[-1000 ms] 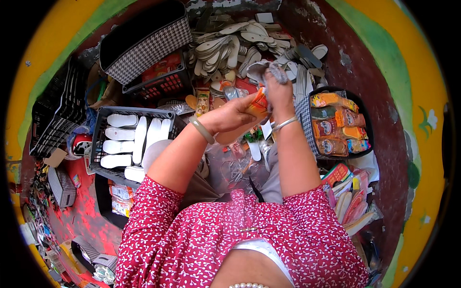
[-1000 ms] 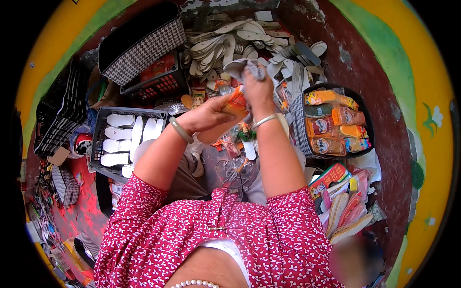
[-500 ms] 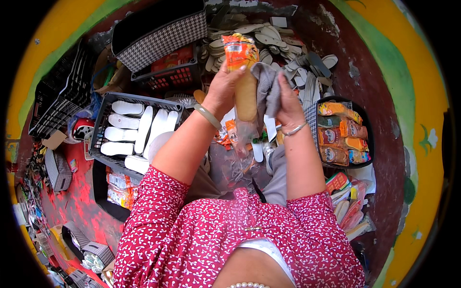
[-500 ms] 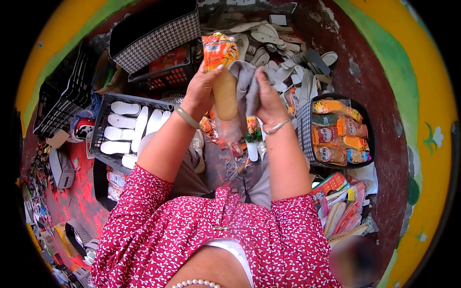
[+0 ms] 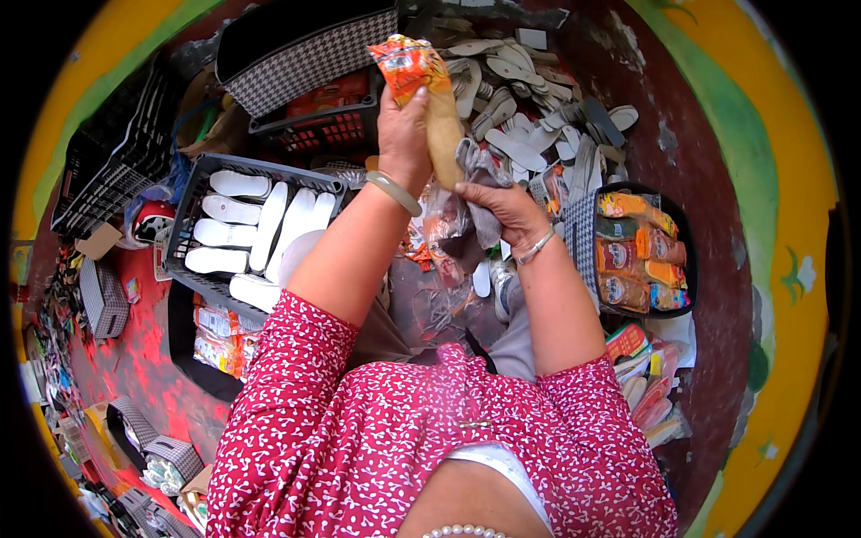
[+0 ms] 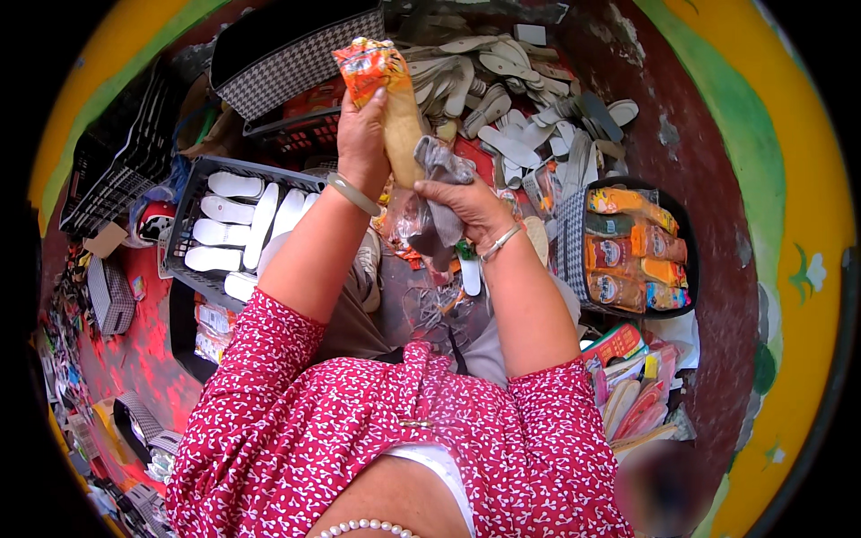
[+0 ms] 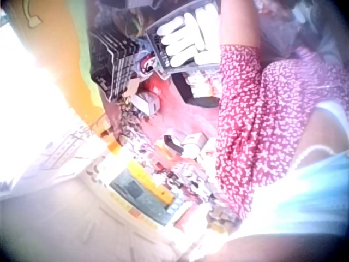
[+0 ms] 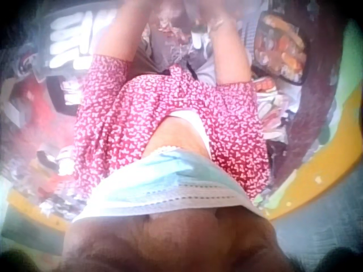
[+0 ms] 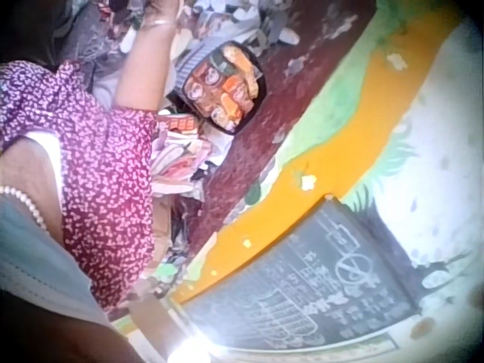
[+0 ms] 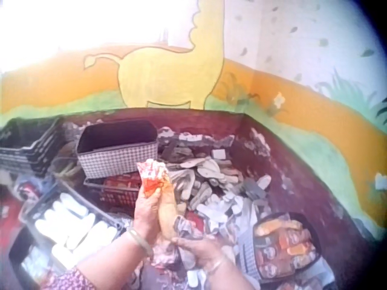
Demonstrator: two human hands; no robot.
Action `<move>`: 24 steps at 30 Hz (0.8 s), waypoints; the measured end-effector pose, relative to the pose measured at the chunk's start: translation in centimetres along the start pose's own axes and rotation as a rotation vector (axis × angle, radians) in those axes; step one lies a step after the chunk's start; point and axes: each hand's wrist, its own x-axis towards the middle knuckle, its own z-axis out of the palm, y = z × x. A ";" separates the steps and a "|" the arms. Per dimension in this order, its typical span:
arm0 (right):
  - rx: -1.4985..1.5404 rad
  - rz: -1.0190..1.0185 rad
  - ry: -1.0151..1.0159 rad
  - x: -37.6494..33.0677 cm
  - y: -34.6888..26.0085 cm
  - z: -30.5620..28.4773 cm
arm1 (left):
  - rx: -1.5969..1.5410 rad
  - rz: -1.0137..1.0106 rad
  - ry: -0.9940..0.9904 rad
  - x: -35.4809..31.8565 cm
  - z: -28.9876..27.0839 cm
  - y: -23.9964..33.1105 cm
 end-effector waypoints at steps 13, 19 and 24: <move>-1.738 -0.672 0.545 -0.9 -0.1 1.2 | 0.040 -0.375 -0.110 -1.7 0.0 -2.3; -1.137 -0.708 0.072 -2.7 -2.6 1.0 | -0.145 -0.497 -0.132 -0.4 -1.1 -1.3; -0.185 -0.533 0.249 -4.9 -5.2 -3.0 | -0.197 -0.636 -0.162 0.0 -1.0 0.3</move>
